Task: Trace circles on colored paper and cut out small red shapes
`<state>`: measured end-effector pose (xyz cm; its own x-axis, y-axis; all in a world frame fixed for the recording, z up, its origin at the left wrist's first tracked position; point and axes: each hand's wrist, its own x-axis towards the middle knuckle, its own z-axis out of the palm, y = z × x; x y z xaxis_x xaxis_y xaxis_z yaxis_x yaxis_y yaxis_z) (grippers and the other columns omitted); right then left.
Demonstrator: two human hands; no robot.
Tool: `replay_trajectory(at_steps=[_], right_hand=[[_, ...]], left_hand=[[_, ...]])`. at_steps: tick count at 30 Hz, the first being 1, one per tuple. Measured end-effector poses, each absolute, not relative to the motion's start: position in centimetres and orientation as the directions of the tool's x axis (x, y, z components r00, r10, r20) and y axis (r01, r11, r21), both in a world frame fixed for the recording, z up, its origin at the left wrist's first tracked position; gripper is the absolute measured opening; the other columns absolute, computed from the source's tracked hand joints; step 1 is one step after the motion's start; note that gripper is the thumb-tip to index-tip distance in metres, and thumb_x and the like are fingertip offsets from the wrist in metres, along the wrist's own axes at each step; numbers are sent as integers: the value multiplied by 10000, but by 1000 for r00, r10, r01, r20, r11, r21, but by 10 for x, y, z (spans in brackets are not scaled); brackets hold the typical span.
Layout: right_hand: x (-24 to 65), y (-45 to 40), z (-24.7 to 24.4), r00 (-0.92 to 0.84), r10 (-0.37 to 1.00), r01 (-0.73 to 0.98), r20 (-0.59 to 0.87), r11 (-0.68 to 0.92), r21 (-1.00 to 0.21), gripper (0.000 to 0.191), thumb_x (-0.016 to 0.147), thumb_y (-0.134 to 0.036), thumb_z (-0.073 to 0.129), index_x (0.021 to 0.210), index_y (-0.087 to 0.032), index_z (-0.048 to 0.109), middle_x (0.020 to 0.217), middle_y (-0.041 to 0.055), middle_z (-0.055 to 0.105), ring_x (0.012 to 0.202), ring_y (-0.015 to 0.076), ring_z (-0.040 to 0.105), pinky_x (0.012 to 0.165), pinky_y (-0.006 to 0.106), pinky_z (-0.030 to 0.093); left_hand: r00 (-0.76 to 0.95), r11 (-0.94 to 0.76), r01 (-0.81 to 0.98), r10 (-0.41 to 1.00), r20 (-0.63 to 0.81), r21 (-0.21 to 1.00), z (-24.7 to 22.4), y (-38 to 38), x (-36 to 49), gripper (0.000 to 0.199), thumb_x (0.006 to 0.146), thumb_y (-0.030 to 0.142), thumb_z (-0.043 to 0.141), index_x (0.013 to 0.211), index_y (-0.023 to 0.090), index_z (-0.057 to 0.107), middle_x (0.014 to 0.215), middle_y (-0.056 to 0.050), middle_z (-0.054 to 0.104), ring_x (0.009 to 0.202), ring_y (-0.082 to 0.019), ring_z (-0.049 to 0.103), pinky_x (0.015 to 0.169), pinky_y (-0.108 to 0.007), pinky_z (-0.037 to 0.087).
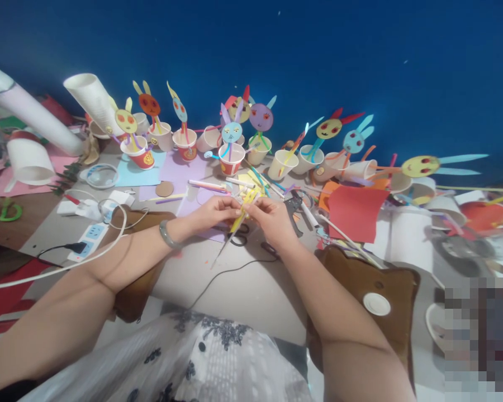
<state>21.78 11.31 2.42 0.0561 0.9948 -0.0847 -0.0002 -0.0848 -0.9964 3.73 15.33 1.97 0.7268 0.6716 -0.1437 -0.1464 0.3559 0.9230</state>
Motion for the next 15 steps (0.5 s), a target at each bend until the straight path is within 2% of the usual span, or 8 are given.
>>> replay_trajectory(at_steps=[3,9,15], right_hand=[[219,112,24,38,996,64,-76,-78,-995,362,692,-472,835,627,-177,634,497,-49,501,468,64,336,453,244,218],[219,112,21,-13,998,50,-65,-65,-997,359,682,-443,853,626,-182,614,530,-55,518,492,67,370,474,240,270],[217,112,18,46,998,-38,-39,-37,-999,337,739,-482,803,713,-185,647,558,-57,505,477,61,357,468,237,274]], left_hand=[[761,356,-106,630,-154,929,19,154,36,428,708,492,820,829,124,638,674,2,626,554,-69,555,563,-217,431],[778,315,-37,605,-170,948,13,154,34,468,720,532,803,862,96,712,703,-50,689,558,-96,598,567,-236,461],[803,344,-61,575,-159,937,19,153,35,476,726,540,805,839,85,723,683,-61,702,563,-94,612,577,-227,471]])
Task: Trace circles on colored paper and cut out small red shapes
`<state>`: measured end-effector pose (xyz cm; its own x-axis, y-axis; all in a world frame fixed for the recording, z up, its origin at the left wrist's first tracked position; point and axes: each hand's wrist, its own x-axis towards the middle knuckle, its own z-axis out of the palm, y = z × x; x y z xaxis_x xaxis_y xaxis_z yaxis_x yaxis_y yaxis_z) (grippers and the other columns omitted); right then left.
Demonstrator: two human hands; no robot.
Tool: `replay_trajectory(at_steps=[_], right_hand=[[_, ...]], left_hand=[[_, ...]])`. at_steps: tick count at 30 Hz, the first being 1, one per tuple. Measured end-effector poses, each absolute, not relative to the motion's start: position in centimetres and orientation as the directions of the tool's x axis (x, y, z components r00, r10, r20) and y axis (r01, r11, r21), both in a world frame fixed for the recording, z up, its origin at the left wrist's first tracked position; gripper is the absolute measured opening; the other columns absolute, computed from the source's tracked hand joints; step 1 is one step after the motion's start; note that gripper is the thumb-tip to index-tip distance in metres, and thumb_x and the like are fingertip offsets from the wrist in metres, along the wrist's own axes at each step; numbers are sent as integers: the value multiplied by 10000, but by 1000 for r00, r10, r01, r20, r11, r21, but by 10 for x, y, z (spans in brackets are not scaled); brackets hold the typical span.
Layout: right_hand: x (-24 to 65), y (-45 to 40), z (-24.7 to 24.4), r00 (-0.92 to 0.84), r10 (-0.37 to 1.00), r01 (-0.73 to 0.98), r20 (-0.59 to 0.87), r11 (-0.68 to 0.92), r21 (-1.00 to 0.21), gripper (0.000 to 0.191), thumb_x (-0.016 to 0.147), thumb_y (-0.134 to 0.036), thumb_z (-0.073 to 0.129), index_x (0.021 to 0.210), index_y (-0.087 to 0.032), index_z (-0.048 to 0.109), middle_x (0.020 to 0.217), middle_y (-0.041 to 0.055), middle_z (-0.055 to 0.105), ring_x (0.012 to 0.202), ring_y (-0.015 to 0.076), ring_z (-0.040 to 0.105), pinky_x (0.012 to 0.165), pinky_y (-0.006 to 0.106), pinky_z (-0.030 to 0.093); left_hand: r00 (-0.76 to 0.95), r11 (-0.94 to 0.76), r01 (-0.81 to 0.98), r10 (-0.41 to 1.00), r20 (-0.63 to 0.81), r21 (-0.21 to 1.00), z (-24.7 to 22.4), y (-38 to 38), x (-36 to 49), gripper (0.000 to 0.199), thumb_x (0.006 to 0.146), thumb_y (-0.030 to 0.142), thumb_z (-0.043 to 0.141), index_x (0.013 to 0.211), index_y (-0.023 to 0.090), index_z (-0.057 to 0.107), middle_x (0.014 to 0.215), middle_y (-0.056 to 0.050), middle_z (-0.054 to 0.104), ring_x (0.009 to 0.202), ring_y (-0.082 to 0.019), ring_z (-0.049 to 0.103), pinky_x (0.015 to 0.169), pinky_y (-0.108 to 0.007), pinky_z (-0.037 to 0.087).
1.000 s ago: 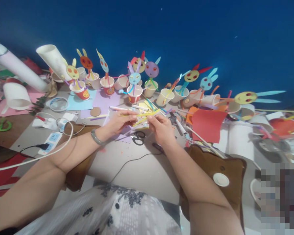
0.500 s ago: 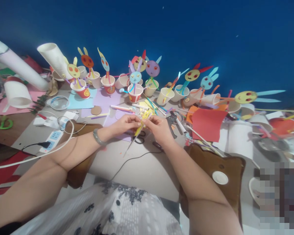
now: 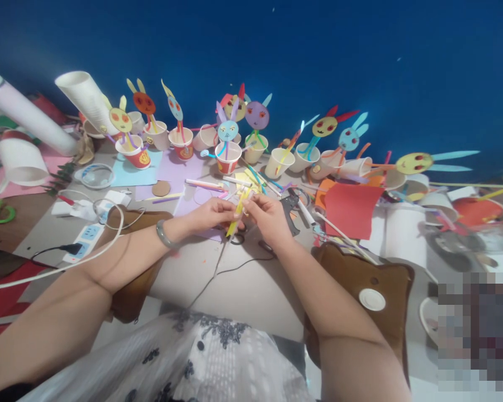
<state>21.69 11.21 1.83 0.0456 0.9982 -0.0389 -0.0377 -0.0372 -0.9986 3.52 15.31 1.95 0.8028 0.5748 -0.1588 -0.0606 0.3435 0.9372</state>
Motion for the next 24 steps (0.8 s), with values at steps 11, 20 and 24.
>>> replay_trajectory(at_steps=[11,20,24], right_hand=[[219,113,17,-16,996,-24,-87,-87,-996,355,647,-458,878,679,-194,644,641,-23,612,577,101,529,541,238,445],[216,110,20,-20,991,-76,-129,-130,-989,385,622,-450,896,698,-201,613,672,-27,622,624,116,580,629,266,528],[214,109,23,-14,990,-116,-143,-144,-983,395,598,-428,911,674,-195,601,661,-36,605,599,102,563,619,258,532]], left_hand=[[830,358,-50,535,-161,932,17,153,36,522,744,587,775,902,92,723,830,-125,760,600,-114,670,582,-232,528],[863,355,-28,480,-156,935,21,153,32,531,752,566,779,982,90,730,811,-113,760,530,-89,631,513,-203,481],[878,354,-2,449,-168,935,21,153,32,538,755,594,763,935,89,727,832,-129,762,569,-107,651,515,-206,482]])
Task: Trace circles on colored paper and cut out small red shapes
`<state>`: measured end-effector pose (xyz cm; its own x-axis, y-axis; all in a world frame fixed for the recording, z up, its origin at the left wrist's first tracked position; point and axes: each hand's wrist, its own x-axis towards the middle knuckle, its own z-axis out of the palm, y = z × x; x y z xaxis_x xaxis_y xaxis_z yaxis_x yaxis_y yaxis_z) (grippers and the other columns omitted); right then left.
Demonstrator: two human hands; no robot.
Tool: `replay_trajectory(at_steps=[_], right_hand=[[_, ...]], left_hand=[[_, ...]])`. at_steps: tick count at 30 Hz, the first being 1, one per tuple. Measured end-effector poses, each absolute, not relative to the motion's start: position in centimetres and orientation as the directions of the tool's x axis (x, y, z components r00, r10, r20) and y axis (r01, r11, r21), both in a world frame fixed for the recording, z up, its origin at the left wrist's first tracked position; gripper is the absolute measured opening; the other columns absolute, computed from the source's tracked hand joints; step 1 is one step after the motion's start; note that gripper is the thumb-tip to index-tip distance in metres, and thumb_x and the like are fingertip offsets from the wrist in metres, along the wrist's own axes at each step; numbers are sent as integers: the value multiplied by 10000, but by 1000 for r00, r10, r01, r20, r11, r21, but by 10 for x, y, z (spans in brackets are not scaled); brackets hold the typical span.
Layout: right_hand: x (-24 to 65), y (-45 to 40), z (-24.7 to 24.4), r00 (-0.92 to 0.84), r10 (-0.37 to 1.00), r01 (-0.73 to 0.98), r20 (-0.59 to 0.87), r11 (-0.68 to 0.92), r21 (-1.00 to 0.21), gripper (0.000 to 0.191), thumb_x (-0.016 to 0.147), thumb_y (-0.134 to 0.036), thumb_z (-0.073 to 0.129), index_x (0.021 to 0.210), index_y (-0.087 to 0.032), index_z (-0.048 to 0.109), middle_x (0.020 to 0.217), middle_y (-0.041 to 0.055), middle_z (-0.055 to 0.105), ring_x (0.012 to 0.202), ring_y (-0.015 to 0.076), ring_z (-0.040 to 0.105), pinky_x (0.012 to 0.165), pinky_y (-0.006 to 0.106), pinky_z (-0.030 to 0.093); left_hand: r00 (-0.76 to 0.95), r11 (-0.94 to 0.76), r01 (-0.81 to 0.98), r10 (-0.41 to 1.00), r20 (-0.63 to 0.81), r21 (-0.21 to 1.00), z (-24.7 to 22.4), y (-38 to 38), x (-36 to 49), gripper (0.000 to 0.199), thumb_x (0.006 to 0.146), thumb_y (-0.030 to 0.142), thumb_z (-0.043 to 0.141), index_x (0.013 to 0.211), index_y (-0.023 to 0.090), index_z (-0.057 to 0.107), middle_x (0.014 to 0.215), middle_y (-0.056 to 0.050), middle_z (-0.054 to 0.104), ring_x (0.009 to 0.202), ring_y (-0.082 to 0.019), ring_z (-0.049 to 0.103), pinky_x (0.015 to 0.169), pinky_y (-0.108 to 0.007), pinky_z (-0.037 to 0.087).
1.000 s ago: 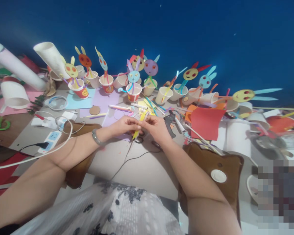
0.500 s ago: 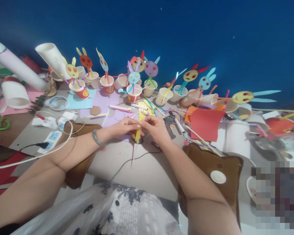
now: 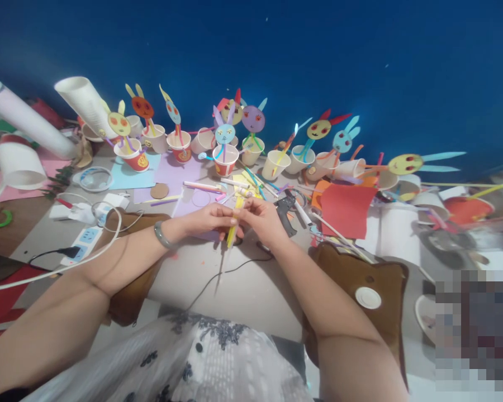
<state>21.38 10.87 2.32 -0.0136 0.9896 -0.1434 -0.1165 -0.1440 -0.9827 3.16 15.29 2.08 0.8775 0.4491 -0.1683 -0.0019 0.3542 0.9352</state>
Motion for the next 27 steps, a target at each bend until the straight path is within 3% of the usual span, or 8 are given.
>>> replay_trajectory(at_steps=[8,18,27], right_hand=[[214,109,25,-17,993,-91,-119,-120,-989,390,601,-432,913,679,-194,614,643,-27,603,576,107,563,549,247,500],[214,109,27,-61,989,-135,-138,-145,-980,421,567,-455,931,682,-202,615,655,-32,621,599,108,583,586,255,516],[211,109,27,-111,994,-54,-9,-16,-998,444,658,-534,851,710,-182,586,635,-39,588,584,89,535,565,225,424]], left_hand=[[896,403,-9,410,-172,915,21,152,33,547,738,609,772,937,102,726,868,-141,770,591,-118,668,518,-213,486],[884,352,-38,449,-133,935,20,152,32,507,773,579,756,940,102,715,846,-137,763,549,-109,647,534,-232,504],[773,291,47,595,-220,955,21,154,31,448,715,515,817,876,103,752,720,-76,742,510,-88,592,482,-192,433]])
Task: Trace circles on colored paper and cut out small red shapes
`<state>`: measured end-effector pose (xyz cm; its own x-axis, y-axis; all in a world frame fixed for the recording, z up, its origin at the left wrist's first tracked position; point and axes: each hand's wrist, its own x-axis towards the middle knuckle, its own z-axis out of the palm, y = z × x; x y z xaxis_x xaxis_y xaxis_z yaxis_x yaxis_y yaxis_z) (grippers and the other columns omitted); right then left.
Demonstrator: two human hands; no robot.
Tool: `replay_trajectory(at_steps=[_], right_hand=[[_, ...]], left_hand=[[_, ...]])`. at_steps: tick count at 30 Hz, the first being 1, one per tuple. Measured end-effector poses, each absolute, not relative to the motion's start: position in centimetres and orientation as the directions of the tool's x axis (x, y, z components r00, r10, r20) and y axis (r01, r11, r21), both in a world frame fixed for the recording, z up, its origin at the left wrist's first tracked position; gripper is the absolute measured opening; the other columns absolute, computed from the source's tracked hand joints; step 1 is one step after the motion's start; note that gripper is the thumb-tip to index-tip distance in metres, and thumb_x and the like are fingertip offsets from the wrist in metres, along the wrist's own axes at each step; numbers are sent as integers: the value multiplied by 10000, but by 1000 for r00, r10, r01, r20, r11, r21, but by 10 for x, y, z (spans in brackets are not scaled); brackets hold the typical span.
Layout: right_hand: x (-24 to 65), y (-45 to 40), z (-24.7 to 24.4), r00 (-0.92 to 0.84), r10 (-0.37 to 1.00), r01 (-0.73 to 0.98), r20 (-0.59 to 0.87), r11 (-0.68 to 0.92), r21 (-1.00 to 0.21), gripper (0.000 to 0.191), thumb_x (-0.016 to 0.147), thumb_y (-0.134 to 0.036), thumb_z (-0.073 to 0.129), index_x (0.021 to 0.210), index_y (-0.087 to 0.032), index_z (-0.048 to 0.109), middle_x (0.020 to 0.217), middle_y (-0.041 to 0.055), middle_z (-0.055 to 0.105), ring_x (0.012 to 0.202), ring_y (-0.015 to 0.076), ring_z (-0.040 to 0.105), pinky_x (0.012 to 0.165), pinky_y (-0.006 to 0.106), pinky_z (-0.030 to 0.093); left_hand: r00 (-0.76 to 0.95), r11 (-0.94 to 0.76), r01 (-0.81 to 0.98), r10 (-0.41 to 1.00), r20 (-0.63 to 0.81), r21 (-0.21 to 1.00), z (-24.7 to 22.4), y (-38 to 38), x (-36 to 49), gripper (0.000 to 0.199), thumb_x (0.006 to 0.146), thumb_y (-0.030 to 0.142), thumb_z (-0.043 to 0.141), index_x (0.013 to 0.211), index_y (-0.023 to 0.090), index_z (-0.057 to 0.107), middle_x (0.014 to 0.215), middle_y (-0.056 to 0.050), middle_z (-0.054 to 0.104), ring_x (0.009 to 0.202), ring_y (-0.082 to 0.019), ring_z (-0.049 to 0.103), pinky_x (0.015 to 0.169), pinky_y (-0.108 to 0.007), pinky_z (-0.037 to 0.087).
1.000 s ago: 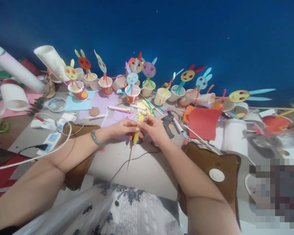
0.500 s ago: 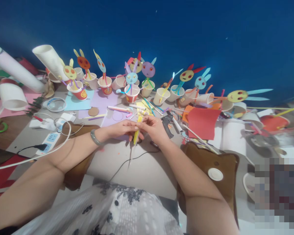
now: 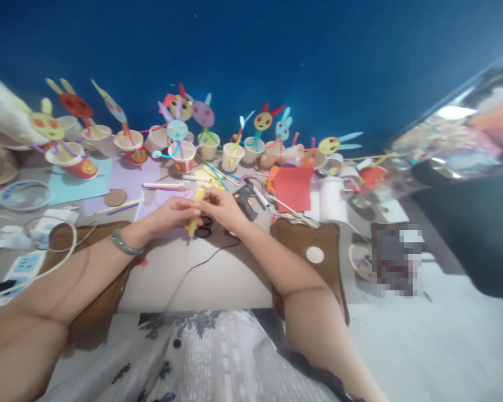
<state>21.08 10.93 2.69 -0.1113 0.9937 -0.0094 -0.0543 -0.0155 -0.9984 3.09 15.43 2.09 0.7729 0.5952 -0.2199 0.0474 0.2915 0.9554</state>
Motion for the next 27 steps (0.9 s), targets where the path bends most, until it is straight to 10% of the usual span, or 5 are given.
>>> replay_trajectory(at_steps=[27], right_hand=[[208,112,25,-65,994,75,88,93,-993,383,783,-497,717,680,-184,522,604,-53,486,568,86,468,547,224,406]], left_hand=[[780,357,61,566,-268,932,12,155,32,438,724,506,827,956,142,748,846,-87,778,637,-122,682,565,-195,516]])
